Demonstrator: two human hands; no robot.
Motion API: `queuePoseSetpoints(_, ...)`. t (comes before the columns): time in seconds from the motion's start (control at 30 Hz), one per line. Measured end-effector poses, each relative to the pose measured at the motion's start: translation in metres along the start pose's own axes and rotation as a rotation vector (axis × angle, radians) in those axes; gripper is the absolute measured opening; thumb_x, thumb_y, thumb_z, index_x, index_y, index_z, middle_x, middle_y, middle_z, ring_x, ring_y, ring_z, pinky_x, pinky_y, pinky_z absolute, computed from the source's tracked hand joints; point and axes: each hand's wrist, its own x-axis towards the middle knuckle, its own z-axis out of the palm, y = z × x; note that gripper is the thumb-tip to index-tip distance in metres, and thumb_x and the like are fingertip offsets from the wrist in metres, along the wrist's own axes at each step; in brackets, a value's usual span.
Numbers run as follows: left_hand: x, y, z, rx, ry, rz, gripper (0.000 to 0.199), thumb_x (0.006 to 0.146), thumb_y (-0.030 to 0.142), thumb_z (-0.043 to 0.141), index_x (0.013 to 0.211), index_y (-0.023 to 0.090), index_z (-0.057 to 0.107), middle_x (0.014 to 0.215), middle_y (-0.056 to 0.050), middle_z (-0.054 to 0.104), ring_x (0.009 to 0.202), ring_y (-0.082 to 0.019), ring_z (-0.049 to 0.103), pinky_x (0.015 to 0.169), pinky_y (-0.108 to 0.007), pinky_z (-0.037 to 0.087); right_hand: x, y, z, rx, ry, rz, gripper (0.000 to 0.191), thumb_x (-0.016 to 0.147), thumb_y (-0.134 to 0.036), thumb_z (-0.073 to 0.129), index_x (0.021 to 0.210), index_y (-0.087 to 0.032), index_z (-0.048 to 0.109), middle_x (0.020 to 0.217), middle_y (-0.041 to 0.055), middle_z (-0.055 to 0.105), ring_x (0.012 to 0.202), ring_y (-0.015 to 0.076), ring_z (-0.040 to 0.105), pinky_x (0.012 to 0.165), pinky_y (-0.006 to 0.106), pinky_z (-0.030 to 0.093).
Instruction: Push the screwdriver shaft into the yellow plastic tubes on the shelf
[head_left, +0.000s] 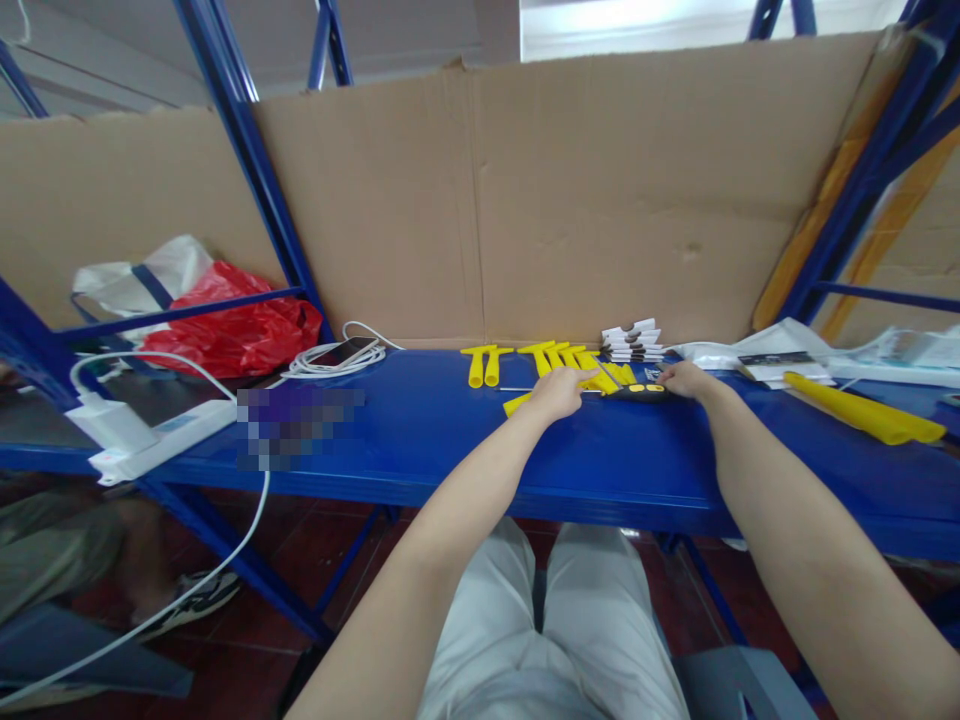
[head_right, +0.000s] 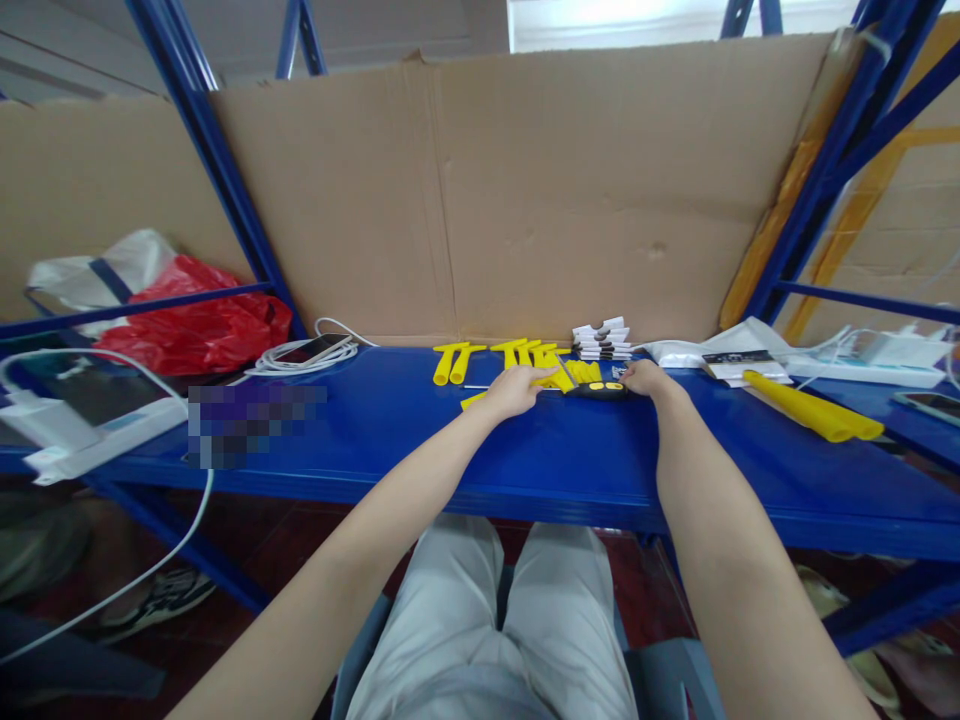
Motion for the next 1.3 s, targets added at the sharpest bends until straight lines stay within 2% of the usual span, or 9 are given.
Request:
queuePoseSetpoints(0.1, 0.001, 0.000, 0.001, -0.009, -0.004, 0.018, 0.054, 0.094, 0.010, 0.056, 0.146, 0.024, 0.057, 0.143, -0.010, 0.063, 0.134, -0.024, 0.058, 0.114, -0.036, 0.043, -0.001, -0.004, -0.005, 0.002, -0.044, 0.071, 0.022, 0.069, -0.012, 0.068, 0.049, -0.021, 0.063, 0.056, 0.0042, 0.062, 0.067, 0.0220, 0.066, 0.069, 0.030, 0.053)
queuePoseSetpoints(0.2, 0.001, 0.000, 0.001, -0.011, -0.006, 0.021, 0.052, 0.094, 0.010, 0.056, 0.144, 0.023, 0.060, 0.141, -0.010, 0.064, 0.133, -0.024, 0.059, 0.114, -0.037, 0.043, -0.002, -0.018, -0.012, 0.128, 0.032, 0.085, 0.012, 0.071, -0.016, 0.068, 0.059, -0.019, 0.067, 0.060, 0.0035, 0.064, 0.072, 0.0210, 0.066, 0.073, 0.029, 0.053)
queuePoseSetpoints(0.3, 0.001, 0.001, 0.002, -0.001, -0.005, 0.023, 0.050, 0.094, 0.011, 0.055, 0.142, 0.024, 0.062, 0.141, -0.009, 0.064, 0.132, -0.025, 0.059, 0.113, -0.038, 0.044, -0.005, -0.044, -0.013, 0.384, 0.107, -0.023, 0.007, 0.075, -0.021, 0.067, 0.071, -0.016, 0.070, 0.069, 0.0038, 0.068, 0.073, 0.0184, 0.064, 0.076, 0.030, 0.052)
queuePoseSetpoints(0.37, 0.001, 0.001, 0.002, 0.002, -0.007, 0.032, 0.049, 0.095, 0.012, 0.054, 0.141, 0.025, 0.062, 0.141, -0.009, 0.065, 0.132, -0.025, 0.059, 0.112, -0.038, 0.045, -0.008, -0.064, -0.011, 0.512, 0.061, -0.106, 0.006, 0.075, -0.020, 0.067, 0.072, -0.016, 0.070, 0.076, 0.0040, 0.070, 0.077, 0.0172, 0.064, 0.081, 0.030, 0.052)
queuePoseSetpoints(0.53, 0.000, 0.002, 0.002, 0.014, 0.002, 0.054, 0.048, 0.095, 0.013, 0.053, 0.139, 0.029, 0.064, 0.140, -0.006, 0.066, 0.132, -0.024, 0.059, 0.112, -0.039, 0.045, -0.019, -0.098, 0.001, 0.541, -0.022, -0.189, 0.008, 0.074, -0.021, 0.066, 0.066, -0.018, 0.066, 0.078, 0.0040, 0.071, 0.081, 0.0180, 0.064, 0.083, 0.031, 0.052)
queuePoseSetpoints(0.7, -0.001, 0.003, 0.002, 0.035, 0.011, 0.061, 0.047, 0.096, 0.013, 0.053, 0.138, 0.029, 0.065, 0.138, -0.007, 0.067, 0.131, -0.025, 0.060, 0.111, -0.039, 0.047, -0.022, -0.104, 0.006, 0.493, -0.041, -0.206, 0.013, 0.075, -0.021, 0.064, 0.062, -0.019, 0.063, 0.077, 0.0042, 0.071, 0.080, 0.0184, 0.065, 0.082, 0.031, 0.052)
queuePoseSetpoints(0.93, -0.004, 0.007, -0.002, 0.094, -0.001, 0.061, 0.047, 0.096, 0.014, 0.051, 0.138, 0.029, 0.065, 0.137, -0.009, 0.067, 0.129, -0.027, 0.062, 0.108, -0.038, 0.048, -0.022, -0.105, 0.003, 0.424, -0.067, -0.178, 0.009, 0.074, -0.020, 0.066, 0.065, -0.018, 0.065, 0.074, 0.0033, 0.070, 0.078, 0.0177, 0.063, 0.076, 0.026, 0.050)
queuePoseSetpoints(1.3, -0.004, 0.009, -0.001, 0.136, 0.012, 0.076, 0.051, 0.095, 0.010, 0.049, 0.139, 0.031, 0.065, 0.135, -0.010, 0.068, 0.127, -0.027, 0.062, 0.106, -0.039, 0.048, -0.030, -0.113, 0.005, 0.682, -0.052, -0.001, 0.010, 0.069, -0.016, 0.068, 0.072, -0.019, 0.059, 0.077, 0.0005, 0.064, 0.079, 0.0154, 0.058, 0.081, 0.028, 0.048)
